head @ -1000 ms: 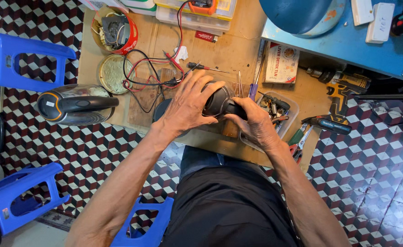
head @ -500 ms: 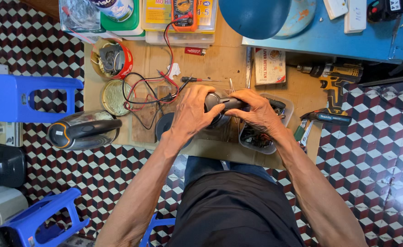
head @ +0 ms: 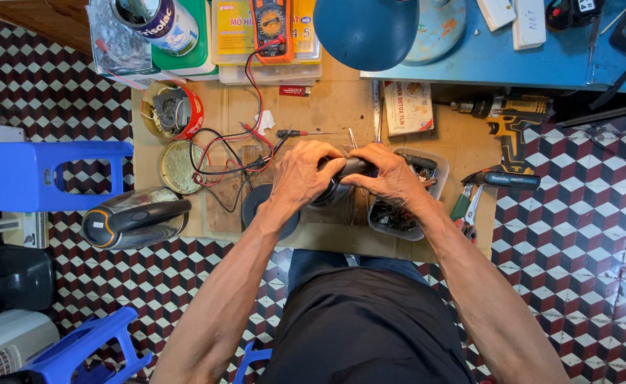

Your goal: The person uses a cordless drill to remove screws from the base of an electric kettle, then disassembles the kettle by separating the base from the body. The person continues to remove internal components and wires from the kettle base.

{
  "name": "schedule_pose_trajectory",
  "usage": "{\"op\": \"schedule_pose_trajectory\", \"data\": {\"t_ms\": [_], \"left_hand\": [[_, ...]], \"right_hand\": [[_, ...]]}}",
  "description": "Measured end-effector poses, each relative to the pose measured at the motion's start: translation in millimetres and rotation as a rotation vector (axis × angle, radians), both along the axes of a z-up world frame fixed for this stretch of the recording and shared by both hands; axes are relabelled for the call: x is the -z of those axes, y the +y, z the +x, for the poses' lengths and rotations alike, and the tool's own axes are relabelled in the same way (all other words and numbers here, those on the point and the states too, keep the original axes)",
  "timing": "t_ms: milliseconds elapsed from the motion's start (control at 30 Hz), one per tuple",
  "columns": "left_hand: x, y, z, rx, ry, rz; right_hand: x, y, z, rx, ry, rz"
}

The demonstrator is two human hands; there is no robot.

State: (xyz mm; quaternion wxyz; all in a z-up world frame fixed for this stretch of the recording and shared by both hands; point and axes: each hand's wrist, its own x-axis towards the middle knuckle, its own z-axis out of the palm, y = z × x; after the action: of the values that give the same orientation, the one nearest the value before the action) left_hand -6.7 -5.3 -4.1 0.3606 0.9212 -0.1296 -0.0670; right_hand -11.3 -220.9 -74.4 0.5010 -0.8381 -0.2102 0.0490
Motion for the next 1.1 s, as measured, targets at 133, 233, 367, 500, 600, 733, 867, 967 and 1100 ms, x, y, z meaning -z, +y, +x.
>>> {"op": "schedule_pose_trajectory", "data": {"t_ms": [133,233,367,500,600,733,867,967,1100], "left_hand": [[19,3,3,-0.095,0.059,0.094],[31,13,13,-0.195,0.141,0.087],[29,41,-2,-0.175,0.228,-0.144],[8,43,-37,-0.044,0.032,0.076],[-3,45,-51,-0.016,0.082,0.093],[-4,50,-54,0.01,0.033,-0.025],[-2,56,-56,0.019,0.007,-0.06],[-4,58,-53,0.055,-0.023,-0.02],[-15,51,-52,0.071,-0.075,0.146]], "right_hand": [[-1,1,-7,-0.036,0.027,0.012],[1,11,-22,-0.023,0.031,0.061],[3,15,-29,0.048,0.108,0.067],[-15,17,-31,0.065,0.215,0.031],[-27,23,-41,0.077,0.01,0.035],[-36,36,-48,0.038,-0.312,-0.049],[-37,37,-47,0.041,-0.315,-0.041],[-38,36,-44,0.04,-0.284,-0.081],[-46,35,-37,0.0,-0.215,-0.172]]}}
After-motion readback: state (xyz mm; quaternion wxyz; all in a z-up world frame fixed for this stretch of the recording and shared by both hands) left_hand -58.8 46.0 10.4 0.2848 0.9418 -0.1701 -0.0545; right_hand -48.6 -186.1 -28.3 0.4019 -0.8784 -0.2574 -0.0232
